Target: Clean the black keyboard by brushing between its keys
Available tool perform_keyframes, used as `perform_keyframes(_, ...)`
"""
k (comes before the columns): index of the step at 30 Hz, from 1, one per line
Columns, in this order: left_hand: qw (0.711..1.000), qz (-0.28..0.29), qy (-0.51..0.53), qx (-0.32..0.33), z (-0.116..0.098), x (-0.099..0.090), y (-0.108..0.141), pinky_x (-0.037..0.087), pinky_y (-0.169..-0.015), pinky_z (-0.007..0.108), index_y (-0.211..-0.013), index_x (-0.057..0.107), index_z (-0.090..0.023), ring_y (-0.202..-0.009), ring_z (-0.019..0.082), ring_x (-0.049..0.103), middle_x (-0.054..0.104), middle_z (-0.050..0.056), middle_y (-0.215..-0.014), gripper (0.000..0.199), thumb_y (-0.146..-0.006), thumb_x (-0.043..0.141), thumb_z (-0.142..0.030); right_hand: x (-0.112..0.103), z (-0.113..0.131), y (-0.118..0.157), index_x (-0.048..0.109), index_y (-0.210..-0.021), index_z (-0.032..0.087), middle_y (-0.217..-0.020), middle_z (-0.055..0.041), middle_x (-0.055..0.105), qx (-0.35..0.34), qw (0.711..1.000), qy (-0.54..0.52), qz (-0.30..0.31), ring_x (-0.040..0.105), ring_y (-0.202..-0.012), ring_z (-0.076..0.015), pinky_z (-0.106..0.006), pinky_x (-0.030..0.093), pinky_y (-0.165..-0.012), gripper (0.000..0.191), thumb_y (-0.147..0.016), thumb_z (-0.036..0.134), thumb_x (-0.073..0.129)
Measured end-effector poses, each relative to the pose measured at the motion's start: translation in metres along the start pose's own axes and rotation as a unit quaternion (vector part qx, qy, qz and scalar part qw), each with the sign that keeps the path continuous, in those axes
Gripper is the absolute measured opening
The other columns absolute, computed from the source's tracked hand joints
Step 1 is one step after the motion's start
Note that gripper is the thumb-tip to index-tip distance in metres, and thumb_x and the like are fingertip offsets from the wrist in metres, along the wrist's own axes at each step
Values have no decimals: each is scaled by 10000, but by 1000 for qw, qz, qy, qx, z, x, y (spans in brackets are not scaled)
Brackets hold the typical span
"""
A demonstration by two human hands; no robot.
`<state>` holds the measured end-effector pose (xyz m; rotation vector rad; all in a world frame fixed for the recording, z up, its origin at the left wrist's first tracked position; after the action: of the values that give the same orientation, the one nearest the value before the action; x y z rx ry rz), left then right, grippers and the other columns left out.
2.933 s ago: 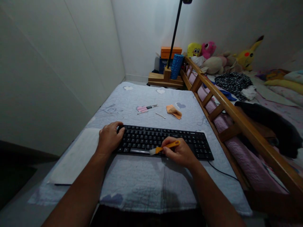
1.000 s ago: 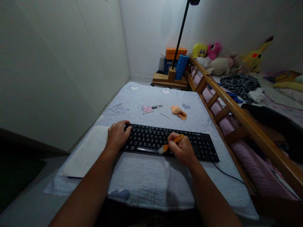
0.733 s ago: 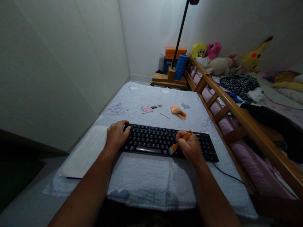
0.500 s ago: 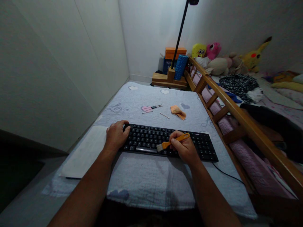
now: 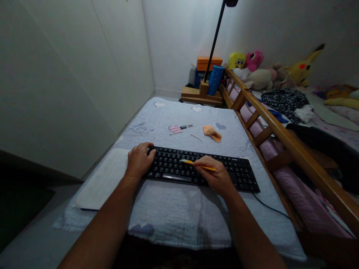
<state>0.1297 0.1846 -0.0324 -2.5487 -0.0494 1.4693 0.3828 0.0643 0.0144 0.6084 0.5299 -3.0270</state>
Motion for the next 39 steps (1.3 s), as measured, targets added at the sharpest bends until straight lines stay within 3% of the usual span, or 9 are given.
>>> perform_keyframes(8, 998, 14, 57, -23, 1, -5, -2, 492, -924, 381, -1016, 728, -209, -1025, 272, 676, 762, 111, -1085, 465, -945, 346, -463, 7, -1, 2, 772, -1002, 227, -927, -75, 697, -23, 997, 77, 6, 662, -850, -200, -324, 511, -763, 182, -937, 211, 602)
perform_keyframes(17, 990, -7, 131, -59, 9, -8, -2, 491, -991, 393, -1028, 730, -202, -1072, 272, 673, 761, 104, -1118, 423, -895, 423, -461, -3, 2, 2, 745, -806, 212, -745, -23, 663, 16, 999, -14, 31, 598, -688, -164, -292, 461, -651, 126, -860, 223, 632)
perform_keyframes(25, 972, -16, 218, -90, 18, -4, -2, 493, -1007, 401, -1072, 722, -192, -1056, 269, 678, 756, 87, -1126, 434, -865, 473, -482, -7, -1, 0, 764, -927, 220, -884, -56, 692, 13, 1000, -5, -22, 640, -797, -186, -319, 500, -727, 145, -908, 243, 622)
perform_keyframes(30, 965, -12, 243, -95, 20, 0, -2, 510, -965, 394, -1059, 727, -194, -1012, 265, 684, 762, 79, -1091, 418, -850, 496, -473, 0, 0, 0, 764, -910, 217, -862, -54, 695, 4, 1000, 23, 0, 651, -813, -190, -316, 494, -736, 143, -903, 230, 621)
perform_keyframes(39, 962, -20, 252, -107, 23, -2, -3, 502, -938, 385, -1019, 737, -189, -970, 260, 680, 761, 75, -1035, 395, -837, 513, -460, -2, -2, 3, 747, -806, 203, -742, -16, 653, 25, 997, -57, 41, 587, -676, -153, -281, 444, -632, 136, -840, 193, 616)
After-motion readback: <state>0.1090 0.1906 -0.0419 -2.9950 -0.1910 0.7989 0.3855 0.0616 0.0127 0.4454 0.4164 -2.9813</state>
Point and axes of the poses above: each hand's wrist, its own y-axis away from the middle knuckle, its own x-axis out of the palm, z = x × y, the point moved 10 cm from there along -y, towards the middle knuckle
